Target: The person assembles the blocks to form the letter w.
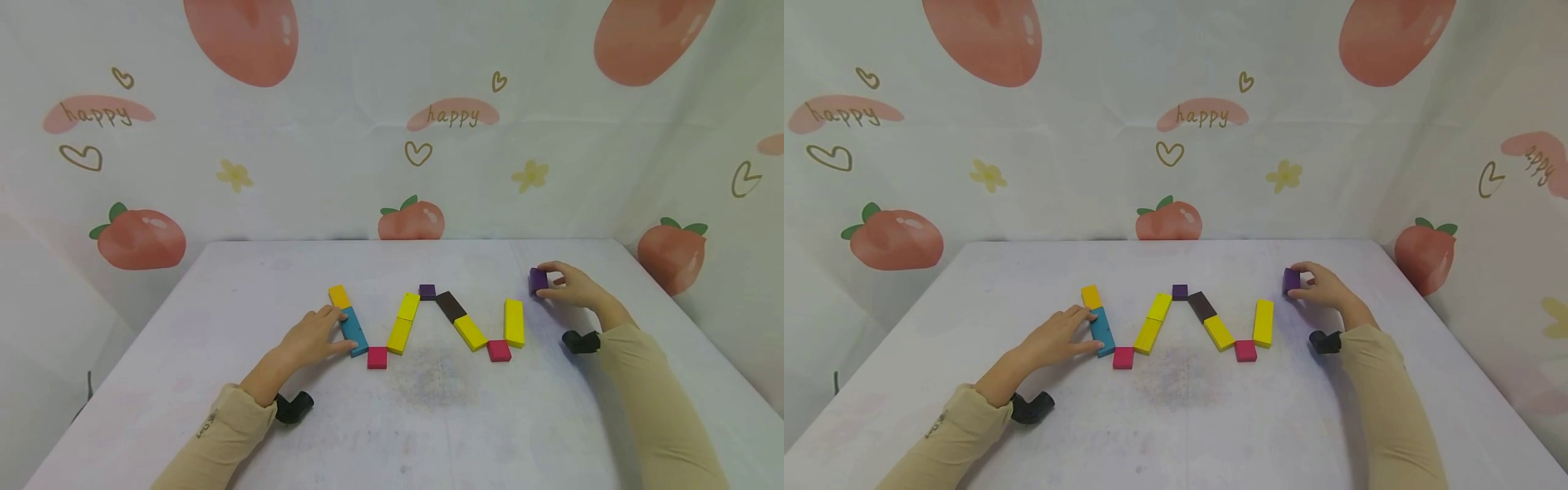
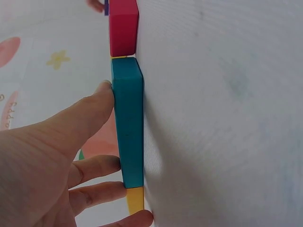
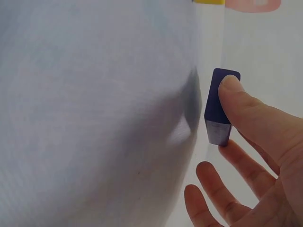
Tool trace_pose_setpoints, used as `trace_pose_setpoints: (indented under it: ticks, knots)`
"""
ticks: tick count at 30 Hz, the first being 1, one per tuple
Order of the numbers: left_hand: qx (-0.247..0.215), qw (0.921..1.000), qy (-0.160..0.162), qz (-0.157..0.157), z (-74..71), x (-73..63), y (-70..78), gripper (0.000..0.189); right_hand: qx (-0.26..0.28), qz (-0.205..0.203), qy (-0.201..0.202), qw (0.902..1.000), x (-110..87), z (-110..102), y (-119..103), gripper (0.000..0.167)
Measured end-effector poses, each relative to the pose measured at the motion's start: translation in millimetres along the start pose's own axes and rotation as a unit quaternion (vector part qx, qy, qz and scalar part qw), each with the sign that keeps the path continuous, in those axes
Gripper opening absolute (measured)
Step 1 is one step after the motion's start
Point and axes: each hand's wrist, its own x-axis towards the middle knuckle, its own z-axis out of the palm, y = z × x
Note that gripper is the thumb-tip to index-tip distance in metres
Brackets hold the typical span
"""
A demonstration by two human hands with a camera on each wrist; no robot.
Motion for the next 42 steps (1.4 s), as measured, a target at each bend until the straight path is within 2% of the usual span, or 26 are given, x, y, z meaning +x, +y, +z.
trace_pose_setpoints:
  ticks: [22, 42]
  knots:
    - [0.0, 1.0, -0.001, 0.001, 0.9, 1.0, -1.7, 0.058, 0.009, -0.052, 0.004, 0.9986, 6.2, 10.4, -16.5, 0.062]
    - [0.001, 1.0, -0.005, -0.006, 1.8, 1.6, -2.0, 0.058, 0.012, -0.046, -0.015, 0.9988, 8.8, 17.7, -24.6, 0.061]
